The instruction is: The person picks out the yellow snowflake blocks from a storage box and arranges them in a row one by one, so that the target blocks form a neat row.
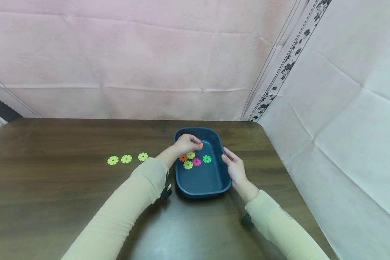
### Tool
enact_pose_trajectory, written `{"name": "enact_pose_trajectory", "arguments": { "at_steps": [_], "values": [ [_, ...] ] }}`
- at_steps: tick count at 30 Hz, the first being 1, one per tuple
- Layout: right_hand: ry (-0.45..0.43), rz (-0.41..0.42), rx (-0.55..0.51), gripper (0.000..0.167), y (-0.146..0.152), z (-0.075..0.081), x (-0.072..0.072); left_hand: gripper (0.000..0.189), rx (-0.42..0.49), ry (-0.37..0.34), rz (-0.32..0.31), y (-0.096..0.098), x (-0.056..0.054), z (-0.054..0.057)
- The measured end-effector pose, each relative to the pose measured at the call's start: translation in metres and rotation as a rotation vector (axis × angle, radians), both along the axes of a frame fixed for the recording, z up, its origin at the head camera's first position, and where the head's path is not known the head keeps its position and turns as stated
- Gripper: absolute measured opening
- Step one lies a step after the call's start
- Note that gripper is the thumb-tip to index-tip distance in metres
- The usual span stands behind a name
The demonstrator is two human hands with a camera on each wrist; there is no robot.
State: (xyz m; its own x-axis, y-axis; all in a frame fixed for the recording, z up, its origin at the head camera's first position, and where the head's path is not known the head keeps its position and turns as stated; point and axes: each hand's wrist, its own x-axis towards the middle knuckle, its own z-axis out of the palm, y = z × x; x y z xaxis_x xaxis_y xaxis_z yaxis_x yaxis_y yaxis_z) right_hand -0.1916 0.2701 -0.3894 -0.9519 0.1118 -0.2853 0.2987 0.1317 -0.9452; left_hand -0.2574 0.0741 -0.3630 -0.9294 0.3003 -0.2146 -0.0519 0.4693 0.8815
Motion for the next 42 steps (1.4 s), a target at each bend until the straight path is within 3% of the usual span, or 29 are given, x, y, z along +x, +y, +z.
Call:
{"name": "enact_pose_trajectory", "arguments": {
  "at_steps": [6, 10, 14, 19, 20, 24, 31, 36, 42],
  "values": [
    [-0.004, -0.01, 0.002, 0.047, 0.001, -0.001, 0.0, 0.009, -0.201, 0.019, -0.014, 0.005, 0.004, 0.002],
    [-0.008, -0.014, -0.005, 0.047, 0.001, -0.001, 0.0, 0.036, -0.296, 0.007, -0.025, 0.009, 0.004, 0.0],
    [-0.008, -0.01, -0.002, 0.047, 0.001, -0.001, 0.0, 0.043, -0.329, 0.01, -0.018, 0.012, 0.003, -0.006],
    [-0.01, -0.005, 0.005, 0.047, 0.001, 0.0, 0.0, 0.006, -0.411, 0.086, -0.008, 0.016, 0.008, -0.011],
    [-0.01, -0.006, 0.005, 0.047, 0.001, 0.0, 0.0, 0.006, -0.424, 0.099, -0.003, 0.016, 0.008, -0.011],
    [-0.012, -0.005, 0.007, 0.047, 0.0, 0.0, 0.0, 0.025, -0.456, 0.117, 0.003, 0.018, 0.009, -0.014],
    [-0.002, -0.003, 0.003, 0.048, 0.001, 0.0, -0.001, 0.03, -0.516, 0.143, 0.002, 0.021, 0.004, -0.02],
    [-0.003, -0.001, 0.007, 0.048, 0.002, 0.0, -0.002, 0.035, -0.592, 0.168, -0.007, 0.022, 0.004, -0.018],
    [-0.008, -0.002, 0.006, 0.048, 0.002, 0.0, -0.002, 0.036, -0.586, 0.162, -0.013, 0.022, 0.006, -0.016]
  ]
}}
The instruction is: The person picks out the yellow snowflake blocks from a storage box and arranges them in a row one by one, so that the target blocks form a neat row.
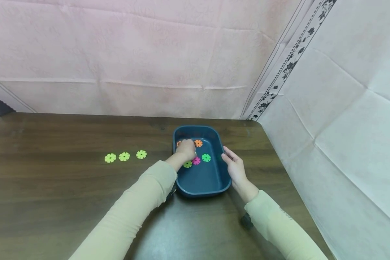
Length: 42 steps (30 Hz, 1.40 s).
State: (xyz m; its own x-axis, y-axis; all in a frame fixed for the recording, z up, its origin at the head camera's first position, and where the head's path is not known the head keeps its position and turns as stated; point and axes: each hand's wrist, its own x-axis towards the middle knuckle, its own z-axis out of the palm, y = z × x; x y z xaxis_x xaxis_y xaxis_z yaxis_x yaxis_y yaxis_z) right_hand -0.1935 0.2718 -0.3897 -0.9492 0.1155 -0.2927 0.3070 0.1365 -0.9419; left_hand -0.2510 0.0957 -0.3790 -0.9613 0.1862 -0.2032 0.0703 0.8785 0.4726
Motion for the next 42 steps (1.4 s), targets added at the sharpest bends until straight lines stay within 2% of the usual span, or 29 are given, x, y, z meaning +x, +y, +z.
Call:
{"name": "enact_pose_trajectory", "arguments": {
  "at_steps": [4, 8, 10, 11, 15, 18, 24, 29, 34, 39, 42],
  "values": [
    [-0.005, 0.002, -0.004, 0.048, 0.0, 0.001, 0.001, 0.034, 0.052, -0.032, -0.009, 0.0, -0.003, -0.002],
    [-0.007, 0.002, -0.005, 0.048, 0.0, 0.0, 0.001, 0.004, 0.111, -0.054, -0.002, -0.001, -0.005, -0.003],
    [-0.007, 0.001, -0.004, 0.048, 0.0, 0.0, 0.0, 0.021, 0.141, -0.063, 0.005, -0.002, -0.005, -0.003],
    [-0.005, -0.001, -0.006, 0.048, 0.001, 0.0, 0.0, 0.023, 0.166, -0.061, 0.015, -0.002, -0.005, -0.003],
    [-0.007, -0.001, -0.004, 0.048, 0.001, -0.001, 0.0, 0.011, 0.266, -0.052, 0.051, -0.004, -0.003, -0.002],
    [-0.005, 0.002, -0.004, 0.048, 0.0, -0.001, 0.0, 0.02, 0.34, -0.034, 0.084, -0.004, -0.003, -0.001],
    [-0.001, -0.002, 0.003, 0.048, -0.001, 0.0, 0.001, 0.014, 0.476, -0.029, 0.111, -0.007, -0.003, 0.004],
    [0.002, -0.01, 0.009, 0.047, -0.002, 0.001, 0.001, 0.012, 0.607, -0.074, 0.133, -0.01, -0.005, 0.014],
    [-0.011, -0.006, 0.014, 0.048, -0.002, 0.001, 0.002, 0.017, 0.736, -0.157, 0.14, -0.016, -0.006, 0.025],
    [-0.005, 0.003, 0.006, 0.048, -0.001, 0.0, 0.002, 0.022, 0.869, -0.238, 0.134, -0.027, -0.008, 0.035],
    [0.004, 0.005, 0.009, 0.048, 0.0, 0.0, 0.002, 0.024, 0.925, -0.278, 0.153, -0.038, -0.011, 0.041]
  ]
}}
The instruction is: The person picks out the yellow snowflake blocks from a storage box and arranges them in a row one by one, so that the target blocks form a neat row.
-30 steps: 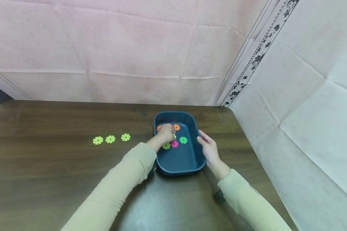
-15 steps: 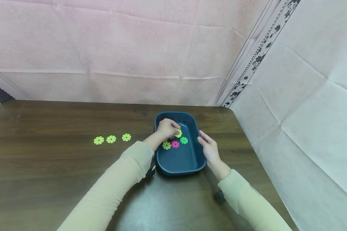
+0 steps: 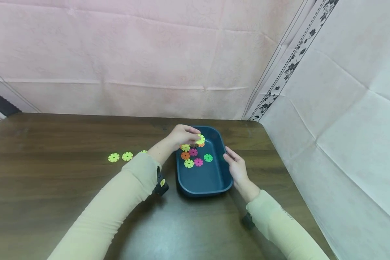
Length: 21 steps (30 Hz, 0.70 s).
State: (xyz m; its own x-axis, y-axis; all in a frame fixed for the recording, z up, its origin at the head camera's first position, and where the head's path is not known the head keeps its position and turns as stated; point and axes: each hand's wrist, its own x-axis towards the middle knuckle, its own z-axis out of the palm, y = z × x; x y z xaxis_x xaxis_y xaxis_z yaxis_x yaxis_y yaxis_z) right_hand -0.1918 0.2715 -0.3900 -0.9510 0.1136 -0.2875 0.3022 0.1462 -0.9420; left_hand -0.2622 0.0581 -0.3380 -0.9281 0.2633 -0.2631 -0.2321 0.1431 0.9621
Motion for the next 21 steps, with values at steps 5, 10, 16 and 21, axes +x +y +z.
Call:
{"name": "enact_pose_trajectory", "arguments": {
  "at_steps": [5, 10, 16, 21],
  "values": [
    [0.009, -0.014, 0.001, 0.048, -0.001, -0.001, 0.0, 0.03, 0.063, -0.091, 0.039, -0.026, -0.007, 0.01],
    [0.005, -0.02, 0.003, 0.049, 0.0, 0.0, 0.0, 0.036, 0.087, -0.141, 0.082, -0.052, -0.012, 0.015],
    [0.002, -0.018, 0.006, 0.049, 0.0, 0.001, 0.0, 0.041, 0.103, -0.146, 0.104, -0.09, -0.017, 0.02],
    [0.009, -0.021, 0.004, 0.048, -0.001, 0.0, -0.001, 0.045, 0.122, -0.153, 0.109, -0.133, -0.018, 0.018]
  ]
}}
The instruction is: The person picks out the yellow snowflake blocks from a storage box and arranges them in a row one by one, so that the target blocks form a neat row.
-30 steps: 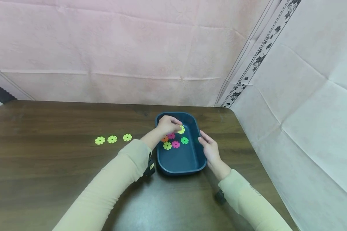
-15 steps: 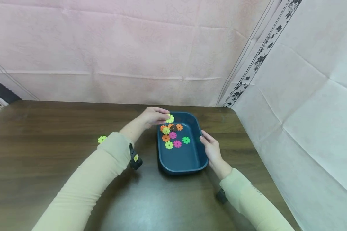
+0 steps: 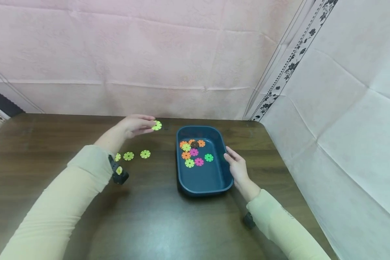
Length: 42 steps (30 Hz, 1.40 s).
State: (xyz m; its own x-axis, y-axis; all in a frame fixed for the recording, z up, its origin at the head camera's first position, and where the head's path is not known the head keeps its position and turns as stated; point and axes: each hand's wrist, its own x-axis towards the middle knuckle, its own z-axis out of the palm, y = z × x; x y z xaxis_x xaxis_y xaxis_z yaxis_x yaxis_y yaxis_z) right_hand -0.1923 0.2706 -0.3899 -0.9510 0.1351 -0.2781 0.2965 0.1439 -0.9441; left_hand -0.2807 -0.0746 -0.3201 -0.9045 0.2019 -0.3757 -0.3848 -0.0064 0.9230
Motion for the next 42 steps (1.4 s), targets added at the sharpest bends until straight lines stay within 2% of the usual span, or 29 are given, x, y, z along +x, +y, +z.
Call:
{"name": "enact_pose_trajectory", "arguments": {
  "at_steps": [4, 10, 21, 29, 35, 42],
  "values": [
    [-0.001, -0.002, 0.004, 0.048, -0.002, 0.0, -0.001, 0.048, -0.002, -0.002, -0.002, -0.034, 0.005, -0.004],
    [-0.009, -0.008, -0.007, 0.048, -0.003, 0.003, 0.0, 0.048, -0.006, -0.004, -0.009, -0.072, 0.014, -0.014],
    [-0.028, -0.007, -0.005, 0.048, -0.001, 0.001, 0.0, 0.05, -0.089, -0.005, -0.038, -0.124, 0.031, -0.038],
    [-0.025, 0.003, 0.002, 0.049, -0.001, 0.002, 0.0, 0.057, -0.186, -0.026, -0.114, -0.148, 0.041, -0.05],
    [-0.03, 0.009, -0.003, 0.048, 0.0, 0.002, 0.0, 0.058, -0.241, -0.062, -0.12, -0.159, 0.047, -0.058],
    [-0.029, 0.009, -0.015, 0.048, -0.001, 0.002, -0.001, 0.052, -0.343, -0.029, -0.146, -0.161, 0.051, -0.063]
  ]
}}
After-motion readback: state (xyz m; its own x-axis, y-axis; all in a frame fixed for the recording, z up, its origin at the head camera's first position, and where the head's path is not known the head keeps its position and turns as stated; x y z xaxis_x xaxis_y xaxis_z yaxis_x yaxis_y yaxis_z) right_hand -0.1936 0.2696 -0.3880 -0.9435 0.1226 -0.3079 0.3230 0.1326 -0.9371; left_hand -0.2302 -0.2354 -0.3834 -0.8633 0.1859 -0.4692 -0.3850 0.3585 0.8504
